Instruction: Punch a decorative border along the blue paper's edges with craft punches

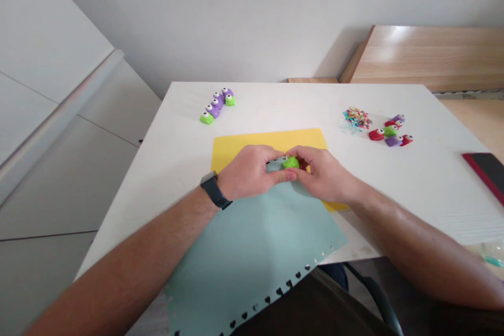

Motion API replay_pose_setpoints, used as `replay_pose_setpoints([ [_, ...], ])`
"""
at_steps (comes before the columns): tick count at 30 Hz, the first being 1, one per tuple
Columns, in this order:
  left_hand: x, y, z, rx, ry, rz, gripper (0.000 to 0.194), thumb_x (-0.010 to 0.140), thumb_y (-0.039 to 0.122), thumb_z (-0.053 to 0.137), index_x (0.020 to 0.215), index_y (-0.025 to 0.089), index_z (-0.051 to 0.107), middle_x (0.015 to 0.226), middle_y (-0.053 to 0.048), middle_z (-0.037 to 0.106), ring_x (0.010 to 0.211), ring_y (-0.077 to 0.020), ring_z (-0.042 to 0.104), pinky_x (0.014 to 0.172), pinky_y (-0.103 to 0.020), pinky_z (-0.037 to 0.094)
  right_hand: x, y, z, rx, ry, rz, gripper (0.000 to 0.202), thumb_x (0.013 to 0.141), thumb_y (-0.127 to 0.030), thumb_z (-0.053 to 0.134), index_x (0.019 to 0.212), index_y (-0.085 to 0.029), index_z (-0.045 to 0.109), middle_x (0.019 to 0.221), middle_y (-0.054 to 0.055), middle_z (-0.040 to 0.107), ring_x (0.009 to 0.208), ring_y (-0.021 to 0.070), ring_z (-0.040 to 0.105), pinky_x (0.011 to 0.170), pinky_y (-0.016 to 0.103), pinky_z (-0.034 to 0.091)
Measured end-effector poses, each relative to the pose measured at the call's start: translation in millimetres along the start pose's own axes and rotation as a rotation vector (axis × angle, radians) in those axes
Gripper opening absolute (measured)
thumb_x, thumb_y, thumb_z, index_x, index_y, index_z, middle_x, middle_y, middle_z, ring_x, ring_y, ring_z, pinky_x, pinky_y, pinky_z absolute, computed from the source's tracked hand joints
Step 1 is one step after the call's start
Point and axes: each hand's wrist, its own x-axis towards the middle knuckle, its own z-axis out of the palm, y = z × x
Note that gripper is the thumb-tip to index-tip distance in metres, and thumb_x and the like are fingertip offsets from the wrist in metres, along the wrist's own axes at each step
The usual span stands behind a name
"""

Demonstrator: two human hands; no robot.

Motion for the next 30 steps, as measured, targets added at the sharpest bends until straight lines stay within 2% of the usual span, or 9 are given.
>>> replay_pose_setpoints([
  [3, -0.9, 0.5, 0.2, -0.02, 0.005, -0.018, 0.04, 0.091, 0.058, 0.075, 0.101, 0.02, 0.081, 0.093, -0.005, 0.08, 0.083, -0.021, 0.071, 0.074, -0.03, 0.046, -0.1, 0.9, -0.9, -0.008, -0.005, -0.01, 0.017, 0.09, -0.025, 0.066, 0.105, -0.02, 0.072, 0.087, 0.005, 0.073, 0.074, 0.018, 0.06, 0.068, 0.032, 0.045],
  [7, -2.4, 3.2, 0.3, -0.029, -0.007, -0.104, 0.049, 0.086, 0.066, 0.078, 0.099, 0.019, 0.082, 0.085, -0.003, 0.078, 0.076, -0.0191, 0.068, 0.068, -0.029, 0.044, -1.0, 3.4, -3.3, 0.009, -0.054, -0.042, 0.018, 0.092, -0.027, 0.065, 0.107, -0.018, 0.072, 0.09, 0.006, 0.073, 0.076, 0.0181, 0.06, 0.07, 0.033, 0.046],
  [12, -3.2, 3.3, -0.2, -0.105, 0.031, -0.119, 0.055, 0.085, 0.066, 0.079, 0.113, 0.019, 0.08, 0.101, -0.005, 0.08, 0.088, -0.0212, 0.071, 0.078, -0.03, 0.049, -1.4, 5.2, -5.5, 0.041, -0.024, -0.03, 0.023, 0.094, -0.031, 0.066, 0.113, -0.018, 0.07, 0.092, 0.005, 0.073, 0.077, 0.0173, 0.059, 0.071, 0.033, 0.047],
  [15, -4.3, -0.7, -2.2, -0.141, 0.016, -0.139, 0.058, 0.082, 0.067, 0.08, 0.113, 0.019, 0.079, 0.101, -0.005, 0.08, 0.087, -0.021, 0.07, 0.076, -0.029, 0.05, -1.8, 4.7, -7.6, 0.07, -0.035, -0.022, 0.025, 0.095, -0.034, 0.067, 0.114, -0.018, 0.07, 0.094, 0.006, 0.073, 0.078, 0.0178, 0.061, 0.072, 0.034, 0.048],
  [18, -6.1, -6.1, -3.8, -0.186, 0.004, -0.157, 0.054, 0.089, 0.066, 0.074, 0.114, 0.018, 0.079, 0.1, -0.004, 0.079, 0.084, -0.019, 0.069, 0.073, -0.028, 0.048, -2.8, 3.5, -10.5, 0.105, -0.037, -0.016, 0.029, 0.097, -0.039, 0.067, 0.116, -0.018, 0.07, 0.099, 0.007, 0.074, 0.08, 0.0179, 0.061, 0.073, 0.034, 0.048],
  [22, -7.8, -10.7, -3.7, -0.23, 0.041, -0.17, 0.044, 0.102, 0.058, 0.059, 0.104, 0.018, 0.078, 0.091, -0.001, 0.077, 0.079, -0.0156, 0.065, 0.069, -0.026, 0.046, -3.7, 4.0, -13.0, 0.161, -0.04, 0.02, 0.04, 0.097, -0.044, 0.067, 0.126, -0.017, 0.069, 0.093, 0.005, 0.07, 0.076, 0.0169, 0.058, 0.071, 0.034, 0.048],
  [26, -8.0, -10.6, -3.0, -0.182, 0.066, -0.193, 0.042, 0.104, 0.053, 0.056, 0.091, 0.017, 0.075, 0.077, 0.001, 0.07, 0.069, -0.0132, 0.059, 0.062, -0.025, 0.041, -3.2, 8.7, -12.4, 0.216, -0.035, 0.052, 0.046, 0.097, -0.047, 0.067, 0.131, -0.016, 0.067, 0.09, 0.004, 0.068, 0.074, 0.0174, 0.059, 0.067, 0.034, 0.048],
  [30, -8.1, -9.1, -2.9, -0.175, 0.07, -0.214, 0.042, 0.103, 0.052, 0.057, 0.088, 0.017, 0.074, 0.073, 0.002, 0.067, 0.066, -0.0124, 0.055, 0.06, -0.026, 0.038, -2.6, 13.5, -11.8, 0.28, -0.03, 0.061, 0.045, 0.097, -0.05, 0.067, 0.129, -0.019, 0.067, 0.099, 0.007, 0.072, 0.084, 0.0208, 0.065, 0.073, 0.036, 0.052],
])
